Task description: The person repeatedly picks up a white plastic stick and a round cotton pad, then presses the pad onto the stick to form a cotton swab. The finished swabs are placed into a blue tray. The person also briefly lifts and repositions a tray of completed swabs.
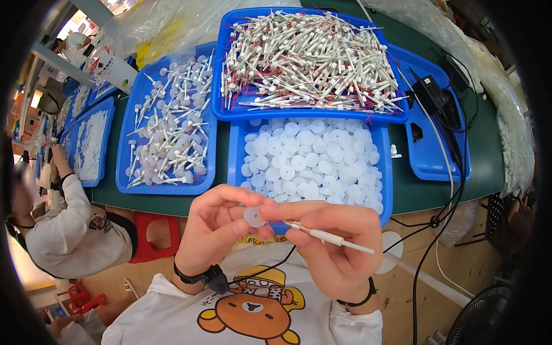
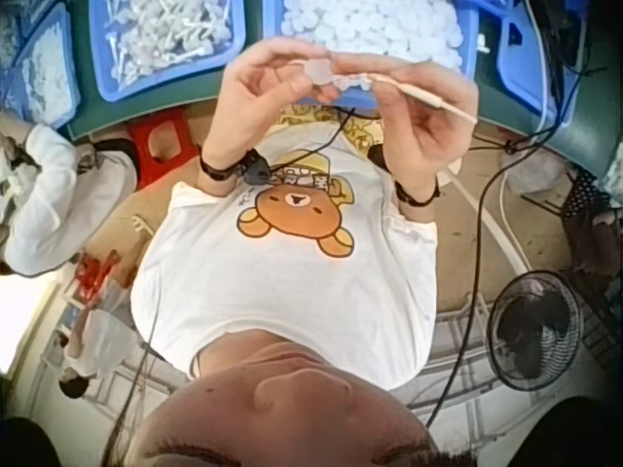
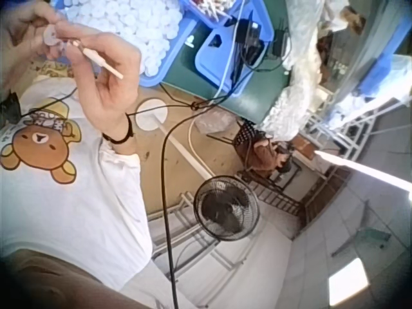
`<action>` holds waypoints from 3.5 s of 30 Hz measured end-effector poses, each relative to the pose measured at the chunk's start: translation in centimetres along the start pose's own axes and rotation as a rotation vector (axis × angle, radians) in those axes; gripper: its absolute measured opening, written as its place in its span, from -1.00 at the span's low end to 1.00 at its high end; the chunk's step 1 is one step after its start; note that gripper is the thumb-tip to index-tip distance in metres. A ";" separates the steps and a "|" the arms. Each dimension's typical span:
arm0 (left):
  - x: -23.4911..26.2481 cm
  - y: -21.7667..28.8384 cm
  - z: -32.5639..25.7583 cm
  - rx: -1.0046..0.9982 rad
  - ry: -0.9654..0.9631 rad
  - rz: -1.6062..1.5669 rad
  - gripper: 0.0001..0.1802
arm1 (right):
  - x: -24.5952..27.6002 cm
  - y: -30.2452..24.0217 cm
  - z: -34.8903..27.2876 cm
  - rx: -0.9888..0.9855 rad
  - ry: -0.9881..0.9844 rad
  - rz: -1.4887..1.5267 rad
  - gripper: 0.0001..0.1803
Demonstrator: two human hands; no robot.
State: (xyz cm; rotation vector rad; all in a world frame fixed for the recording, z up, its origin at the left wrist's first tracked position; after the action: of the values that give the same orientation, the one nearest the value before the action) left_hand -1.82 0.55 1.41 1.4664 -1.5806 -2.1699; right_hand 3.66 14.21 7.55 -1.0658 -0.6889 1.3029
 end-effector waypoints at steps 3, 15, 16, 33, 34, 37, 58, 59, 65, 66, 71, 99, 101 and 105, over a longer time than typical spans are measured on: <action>-0.2 -0.1 -0.2 -0.002 -0.004 -0.023 -0.65 | -0.2 -0.3 -0.2 0.081 -0.071 -0.017 -0.68; 0.0 0.1 -0.5 -0.100 0.036 -0.088 -0.65 | -0.8 0.5 -1.1 0.182 -0.060 -0.160 -0.67; -0.1 0.1 -0.4 -0.105 0.035 -0.090 -0.65 | -0.8 0.5 -1.1 0.180 -0.059 -0.156 -0.66; -0.7 0.0 -0.7 -0.204 -0.027 -0.005 -0.60 | 0.0 2.1 -0.5 0.035 -0.021 -0.089 -0.66; -0.6 0.1 -0.7 -0.209 -0.021 0.015 -0.60 | 0.0 2.0 -0.5 0.019 -0.021 -0.126 -0.67; -0.3 0.1 -0.8 -0.171 0.038 0.094 -0.62 | 0.1 1.1 0.1 0.062 -0.098 -0.264 -0.72; -3.3 5.9 -2.0 -0.622 0.004 1.002 -0.74 | -1.4 4.9 -3.8 -0.620 0.104 0.291 -0.86; -3.1 5.7 -2.0 -0.604 0.017 0.993 -0.74 | -1.6 5.1 -3.8 -0.625 0.127 0.295 -0.86; -0.6 7.1 -1.8 -0.493 0.024 1.047 -0.66 | -2.0 4.5 -2.1 -0.565 0.075 0.077 -0.80; 0.6 7.8 -2.2 -0.474 0.123 1.111 -0.64 | -1.7 4.0 -1.5 -0.497 0.096 0.018 -0.78; 6.1 12.3 -4.6 -0.560 0.873 1.669 -0.50 | 2.0 2.3 0.1 -0.310 0.182 -0.268 -0.77; 0.3 1.9 0.0 -0.243 0.158 1.647 -0.75 | -1.1 8.1 16.8 0.081 -0.454 -1.494 -0.91; 0.3 2.2 0.0 -0.271 0.204 1.576 -0.76 | -0.3 7.9 16.8 0.178 -0.415 -1.454 -0.88; 0.7 2.9 0.0 -0.215 0.330 1.308 -0.78 | 0.2 5.3 16.2 0.190 -0.321 -1.213 -0.89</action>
State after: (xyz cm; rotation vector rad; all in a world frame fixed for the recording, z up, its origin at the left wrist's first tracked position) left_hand -3.47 -1.22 3.20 0.3809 -1.4290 -1.1728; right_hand -12.97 17.78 9.12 -0.1369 -1.1635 0.4340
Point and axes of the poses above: each hand's wrist, its own z-axis towards the middle knuckle, its own x-axis out of the back of the hand, y = z × x, the point moved 8 cm from there along z, towards the middle knuckle, and after that the axes turned 3 degrees about y, right-handed, at the moved point
